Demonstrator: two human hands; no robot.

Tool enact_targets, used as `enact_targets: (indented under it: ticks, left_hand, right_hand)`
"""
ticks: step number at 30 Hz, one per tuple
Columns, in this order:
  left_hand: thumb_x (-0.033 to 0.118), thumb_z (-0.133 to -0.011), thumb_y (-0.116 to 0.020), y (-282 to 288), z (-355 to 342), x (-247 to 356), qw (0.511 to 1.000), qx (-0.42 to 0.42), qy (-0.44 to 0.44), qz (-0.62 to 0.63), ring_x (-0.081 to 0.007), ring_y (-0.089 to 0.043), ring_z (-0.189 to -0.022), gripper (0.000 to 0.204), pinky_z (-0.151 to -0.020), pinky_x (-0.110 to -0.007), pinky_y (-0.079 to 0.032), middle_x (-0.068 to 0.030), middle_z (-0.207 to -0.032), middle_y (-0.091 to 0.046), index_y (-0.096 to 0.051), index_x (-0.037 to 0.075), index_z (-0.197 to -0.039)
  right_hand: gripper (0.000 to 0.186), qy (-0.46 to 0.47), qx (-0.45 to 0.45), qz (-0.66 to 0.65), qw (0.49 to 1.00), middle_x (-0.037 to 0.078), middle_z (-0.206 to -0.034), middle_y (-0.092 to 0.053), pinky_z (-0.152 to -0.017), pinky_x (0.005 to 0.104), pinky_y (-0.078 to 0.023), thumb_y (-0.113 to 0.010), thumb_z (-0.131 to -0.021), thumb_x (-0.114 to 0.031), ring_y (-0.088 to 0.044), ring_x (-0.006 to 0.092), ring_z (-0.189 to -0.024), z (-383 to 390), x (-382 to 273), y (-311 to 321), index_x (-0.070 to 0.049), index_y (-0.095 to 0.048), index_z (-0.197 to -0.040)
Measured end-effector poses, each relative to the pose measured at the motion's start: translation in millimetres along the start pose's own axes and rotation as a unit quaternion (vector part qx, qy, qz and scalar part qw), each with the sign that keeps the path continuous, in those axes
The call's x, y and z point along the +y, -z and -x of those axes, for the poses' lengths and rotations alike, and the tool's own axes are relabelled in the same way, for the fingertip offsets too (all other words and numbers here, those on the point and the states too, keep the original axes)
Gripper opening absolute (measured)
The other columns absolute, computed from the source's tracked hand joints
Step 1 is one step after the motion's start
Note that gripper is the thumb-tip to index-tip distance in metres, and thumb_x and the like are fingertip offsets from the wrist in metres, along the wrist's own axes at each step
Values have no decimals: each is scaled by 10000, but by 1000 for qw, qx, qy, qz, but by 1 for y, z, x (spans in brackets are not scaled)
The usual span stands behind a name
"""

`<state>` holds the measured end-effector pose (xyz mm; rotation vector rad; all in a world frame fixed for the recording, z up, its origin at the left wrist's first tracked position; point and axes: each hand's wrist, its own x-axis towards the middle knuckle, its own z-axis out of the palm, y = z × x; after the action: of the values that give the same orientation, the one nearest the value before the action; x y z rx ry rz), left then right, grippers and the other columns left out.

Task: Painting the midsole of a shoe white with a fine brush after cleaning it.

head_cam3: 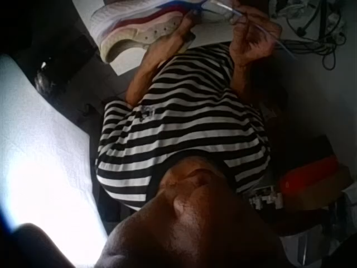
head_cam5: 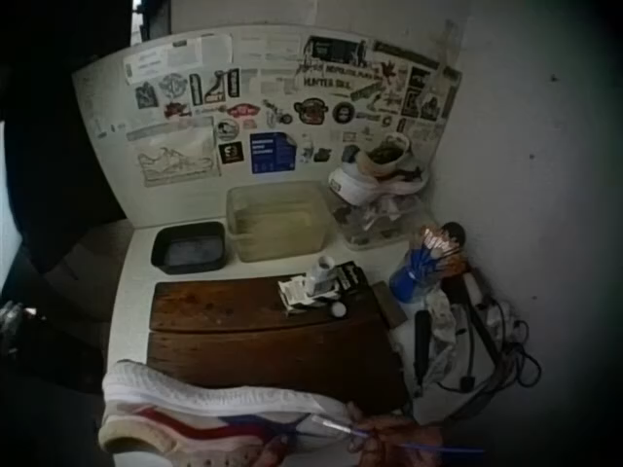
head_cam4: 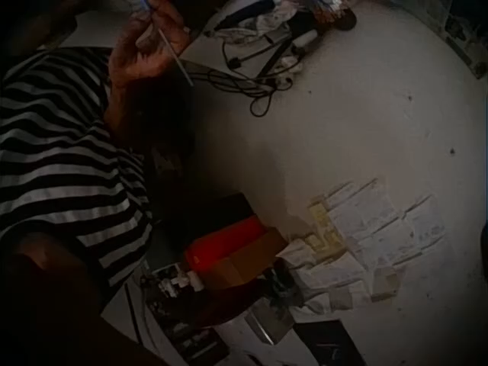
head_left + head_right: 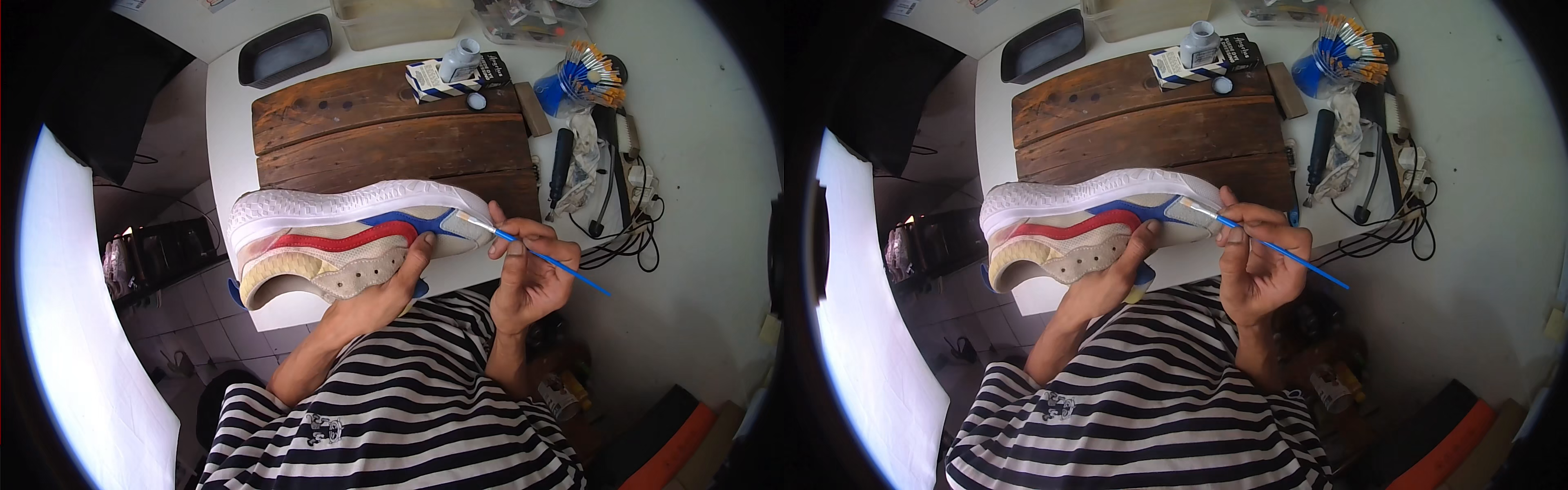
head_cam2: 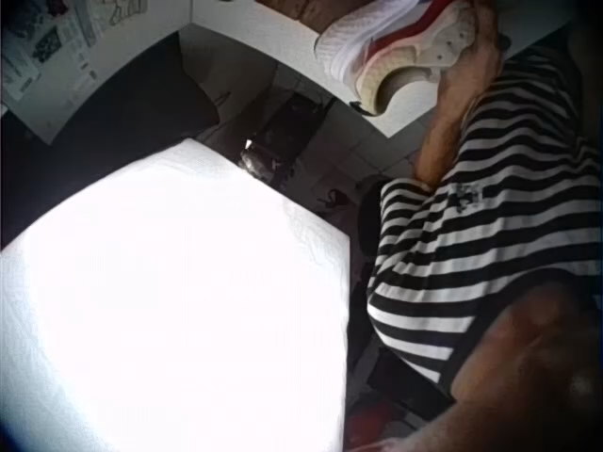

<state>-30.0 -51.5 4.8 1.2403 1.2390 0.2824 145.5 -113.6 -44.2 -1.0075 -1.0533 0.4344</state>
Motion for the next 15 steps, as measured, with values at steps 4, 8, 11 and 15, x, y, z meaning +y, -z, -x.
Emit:
enact_targets:
  ticks: [4, 8, 11, 15]
  left_hand:
    - [475, -1028, -618, 0, -1, 0, 1000, 2, 9, -13, -130, -615, -700, 450, -655, -300, -501, -30, -820, -675, -730, 41, -998]
    - [468, -1028, -621, 0, 0, 0, 999, 5, 10, -31, -128, -612, -677, 441, -629, -295, -494, -25, -782, -662, -726, 42, -974]
    - [459, -1032, -615, 0, 0, 3, 999, 3, 4, -32, -130, -611, -667, 437, -620, -295, -492, -24, -768, -657, -726, 42, -967]
    - [437, -1040, -610, -1, 0, 1, 999, 10, -16, -32, -131, -615, -660, 419, -617, -299, -494, -26, -761, -659, -728, 42, -966]
  right_hand:
    - [191, -4, -5, 11, 1000, 272, -1051, -650, -1034, 540, -546, -561, -986, 71, -601, 128, -747, 0, 1, 2, 22, -429, -1115]
    - [192, -11, 7, -8, 1000, 272, -1045, -650, -1031, 537, -549, -568, -989, 61, -598, 125, -743, -1, 1, 2, 21, -426, -1113]
    - [194, -9, 15, -8, 1000, 275, -1046, -647, -1030, 537, -550, -572, -992, 53, -595, 123, -740, -1, 0, 2, 20, -424, -1112]
    - [192, -9, -3, 4, 1000, 273, -1045, -647, -1027, 540, -551, -575, -992, 45, -594, 123, -739, -1, 0, 2, 21, -427, -1113]
